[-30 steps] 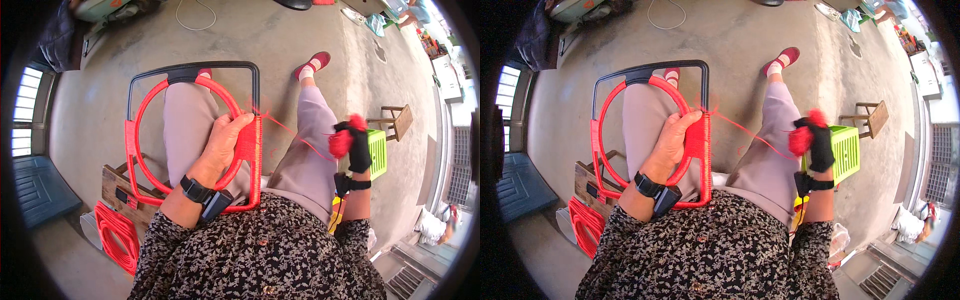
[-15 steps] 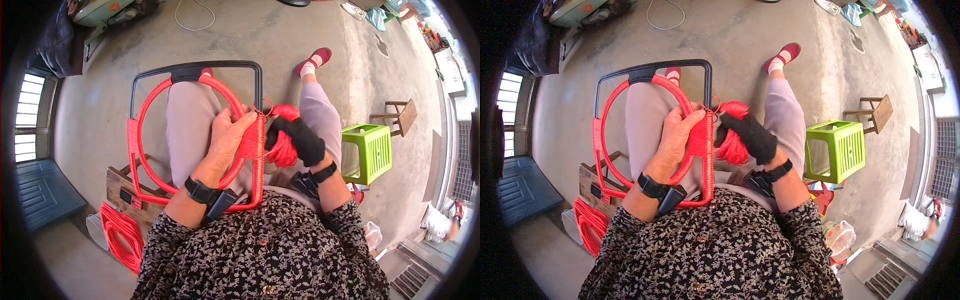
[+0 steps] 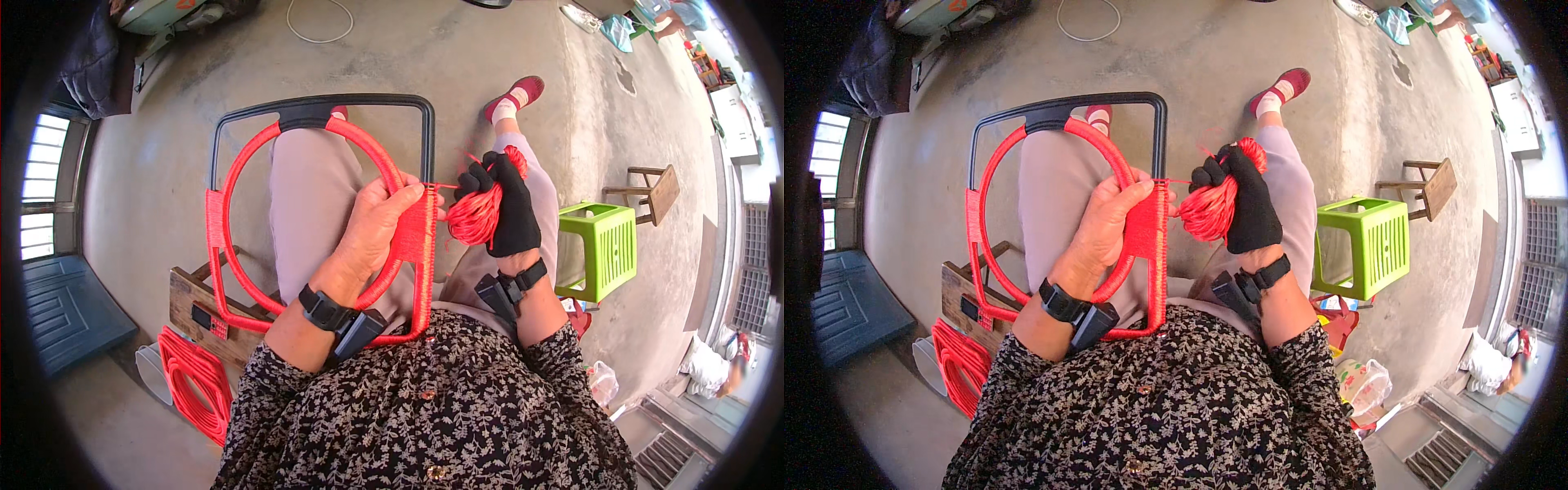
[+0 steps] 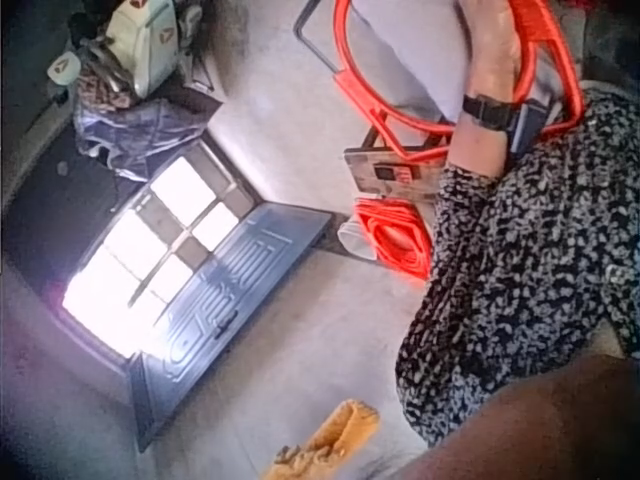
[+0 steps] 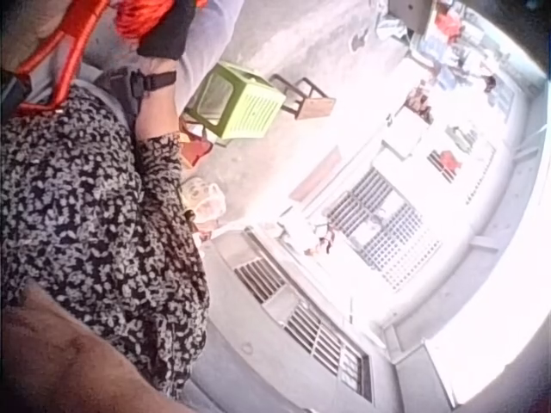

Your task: The person is wrapping a red plastic cord around the perimeter of a circular red and black frame, likely as part of furniture or object manufacturing.

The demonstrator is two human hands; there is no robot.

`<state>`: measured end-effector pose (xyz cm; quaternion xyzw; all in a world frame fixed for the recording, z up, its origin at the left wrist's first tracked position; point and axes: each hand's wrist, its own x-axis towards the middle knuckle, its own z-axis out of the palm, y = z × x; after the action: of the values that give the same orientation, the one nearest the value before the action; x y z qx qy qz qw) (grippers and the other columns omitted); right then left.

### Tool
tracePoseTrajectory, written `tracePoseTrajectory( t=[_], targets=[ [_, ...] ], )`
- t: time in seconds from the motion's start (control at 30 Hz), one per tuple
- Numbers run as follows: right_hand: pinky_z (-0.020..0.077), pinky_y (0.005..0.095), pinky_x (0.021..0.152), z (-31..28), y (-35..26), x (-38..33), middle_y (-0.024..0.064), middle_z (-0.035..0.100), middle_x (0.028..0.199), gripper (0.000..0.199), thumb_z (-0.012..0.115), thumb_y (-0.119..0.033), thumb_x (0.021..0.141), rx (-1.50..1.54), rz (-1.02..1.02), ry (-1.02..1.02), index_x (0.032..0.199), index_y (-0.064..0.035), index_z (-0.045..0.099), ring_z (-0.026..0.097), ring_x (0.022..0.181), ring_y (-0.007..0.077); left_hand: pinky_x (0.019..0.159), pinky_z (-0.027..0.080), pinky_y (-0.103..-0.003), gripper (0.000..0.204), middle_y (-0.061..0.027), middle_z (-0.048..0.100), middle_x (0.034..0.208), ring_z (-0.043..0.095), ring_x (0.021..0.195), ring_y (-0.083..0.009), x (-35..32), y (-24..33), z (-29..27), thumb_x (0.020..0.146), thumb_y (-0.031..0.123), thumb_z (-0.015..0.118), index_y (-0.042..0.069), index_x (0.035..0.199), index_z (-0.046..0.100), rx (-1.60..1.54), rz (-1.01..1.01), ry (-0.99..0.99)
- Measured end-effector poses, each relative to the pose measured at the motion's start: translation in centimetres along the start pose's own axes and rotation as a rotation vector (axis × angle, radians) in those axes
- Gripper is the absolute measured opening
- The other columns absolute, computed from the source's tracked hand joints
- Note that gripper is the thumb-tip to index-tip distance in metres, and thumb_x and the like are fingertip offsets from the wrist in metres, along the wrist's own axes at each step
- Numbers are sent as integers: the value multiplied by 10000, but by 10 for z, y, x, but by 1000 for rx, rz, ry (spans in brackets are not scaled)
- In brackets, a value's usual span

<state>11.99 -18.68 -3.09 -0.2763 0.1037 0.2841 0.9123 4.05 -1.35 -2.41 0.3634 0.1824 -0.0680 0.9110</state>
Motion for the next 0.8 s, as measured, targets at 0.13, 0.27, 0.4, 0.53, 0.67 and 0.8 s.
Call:
tracePoseTrajectory(
  t=[0.13,0.27,0.4,0.53,0.67,0.8],
  targets=[
    [503,335,717,-43,-8,18,72,564,799,151,553,-219,936,172,166,-409,891,-79,517,593,802,238,681,564,-337,98,-138,666,872,676,762,-220,-1,5,4,911,139,581,51,945,554,-53,-47,12],
    [509,338,679,-23,-10,10,67,557,798,167,560,-236,932,-298,-17,112,961,-72,541,592,745,226,645,566,-336,92,-136,668,845,677,725,-216,-1,4,1,898,139,590,56,905,551,11,-28,45],
    [544,358,674,-49,-58,21,118,617,904,380,562,-366,930,-588,-58,223,1104,-30,528,633,806,251,622,564,-329,93,-138,664,839,673,705,-217,1,2,-1,888,136,588,61,868,537,9,-24,59],
    [521,397,798,-51,-87,43,136,620,1013,427,592,-363,905,-118,12,129,1158,-29,506,626,886,291,609,563,-319,149,-120,653,823,665,691,-213,3,-3,0,882,124,597,45,983,520,22,-19,103],
    [517,408,805,32,-36,44,153,634,1055,472,581,-13,800,-1611,-678,-44,1253,-74,462,638,934,287,605,558,-305,398,-102,631,887,653,721,-189,3,-4,-2,854,68,626,43,1191,415,205,110,199],
    [463,424,898,86,-9,43,158,627,1068,361,576,-56,736,-2209,-861,-289,1096,-70,592,601,1008,287,659,531,-280,448,-107,623,888,633,725,-157,-1,4,16,834,0,600,19,1231,393,276,250,247]
  ],
)
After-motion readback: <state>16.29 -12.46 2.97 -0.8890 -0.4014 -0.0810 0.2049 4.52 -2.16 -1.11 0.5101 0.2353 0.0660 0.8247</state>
